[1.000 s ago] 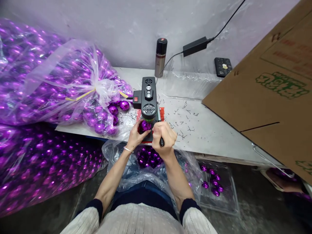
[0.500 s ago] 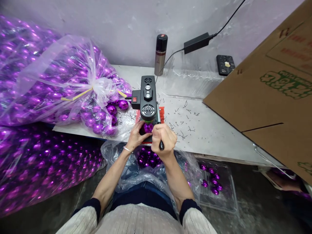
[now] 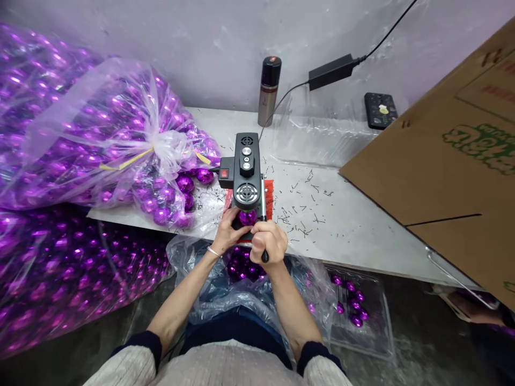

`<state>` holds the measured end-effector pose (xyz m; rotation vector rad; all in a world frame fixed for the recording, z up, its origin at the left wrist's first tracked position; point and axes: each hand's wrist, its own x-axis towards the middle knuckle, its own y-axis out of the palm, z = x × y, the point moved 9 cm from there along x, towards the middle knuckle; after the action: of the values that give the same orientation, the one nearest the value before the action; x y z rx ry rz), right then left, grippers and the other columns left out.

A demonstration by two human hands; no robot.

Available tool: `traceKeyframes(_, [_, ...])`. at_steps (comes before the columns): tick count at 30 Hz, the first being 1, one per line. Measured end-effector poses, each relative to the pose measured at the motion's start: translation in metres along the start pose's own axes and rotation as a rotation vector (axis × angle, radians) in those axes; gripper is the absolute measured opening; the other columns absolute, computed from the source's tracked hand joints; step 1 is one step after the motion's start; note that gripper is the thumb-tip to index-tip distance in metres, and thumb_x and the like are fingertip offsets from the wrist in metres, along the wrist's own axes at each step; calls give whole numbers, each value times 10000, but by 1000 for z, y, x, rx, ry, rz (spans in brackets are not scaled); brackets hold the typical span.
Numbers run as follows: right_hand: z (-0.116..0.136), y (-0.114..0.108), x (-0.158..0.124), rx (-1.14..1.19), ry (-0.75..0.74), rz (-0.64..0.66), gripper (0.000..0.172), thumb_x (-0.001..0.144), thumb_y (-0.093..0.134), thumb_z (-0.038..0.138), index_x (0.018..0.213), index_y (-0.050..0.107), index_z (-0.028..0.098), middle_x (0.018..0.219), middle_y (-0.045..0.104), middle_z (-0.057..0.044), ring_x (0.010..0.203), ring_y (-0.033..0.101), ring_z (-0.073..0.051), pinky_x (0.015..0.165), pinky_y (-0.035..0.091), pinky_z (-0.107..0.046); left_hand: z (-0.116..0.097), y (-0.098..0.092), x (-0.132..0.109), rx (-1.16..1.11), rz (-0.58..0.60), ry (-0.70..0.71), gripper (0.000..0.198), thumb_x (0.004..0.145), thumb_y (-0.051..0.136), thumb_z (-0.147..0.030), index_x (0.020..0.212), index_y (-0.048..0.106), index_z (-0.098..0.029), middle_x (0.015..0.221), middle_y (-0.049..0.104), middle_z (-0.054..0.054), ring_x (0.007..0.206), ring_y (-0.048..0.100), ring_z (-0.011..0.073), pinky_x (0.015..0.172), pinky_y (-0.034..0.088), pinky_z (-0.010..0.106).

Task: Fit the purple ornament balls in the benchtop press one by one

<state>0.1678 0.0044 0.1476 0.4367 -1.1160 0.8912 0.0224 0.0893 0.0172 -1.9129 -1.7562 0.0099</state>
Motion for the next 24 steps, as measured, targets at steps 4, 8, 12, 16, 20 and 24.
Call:
traceKeyframes(4, [-6,0,-12,28,-31,-61,321,1033,428,281,728,514,235,699,648,4,550,548,-127,587,470,-329,1,1,-1,6,-2,-1,676,807,825,-578,1355,652,-222,1333,715,147,1255,666,329,1106,504,517])
traceKeyframes(8, [-9,0,-17,39,-10,-76,332,1035,423,298,720,511,242,683,633,3,539,539,-138,587,471,-349,1,2,-2,10,-6,2,672,809,824,-576,1356,653,-227,1315,719,146,1246,670,331,1099,512,523])
traceKeyframes(12, [-11,0,-21,14,15,-87,345,1041,411,324,716,502,250,667,612,7,529,545,-146,591,486,-364,1,2,-2,29,-8,15,663,814,817,-579,1354,654,-228,1295,723,147,1238,672,333,1089,518,523])
traceKeyframes(16, [-13,0,-26,20,25,-95,343,1051,393,323,731,494,250,682,606,11,538,557,-141,587,497,-354,0,2,-1,40,-16,35,669,815,818,-577,1355,651,-218,1289,724,154,1233,675,333,1083,525,525])
traceKeyframes(20, [-16,5,-31,77,14,-52,313,1049,414,306,758,509,243,731,614,3,580,577,-134,556,503,-314,3,2,-2,39,-15,16,666,806,827,-573,1349,655,-226,1297,719,149,1238,672,333,1092,522,529])
traceKeyframes(24, [-13,8,-28,87,-6,-24,323,1047,407,288,741,501,239,712,600,5,574,579,-132,538,497,-300,5,3,-1,34,-19,25,678,809,823,-576,1360,644,-223,1314,711,149,1253,666,331,1102,516,529])
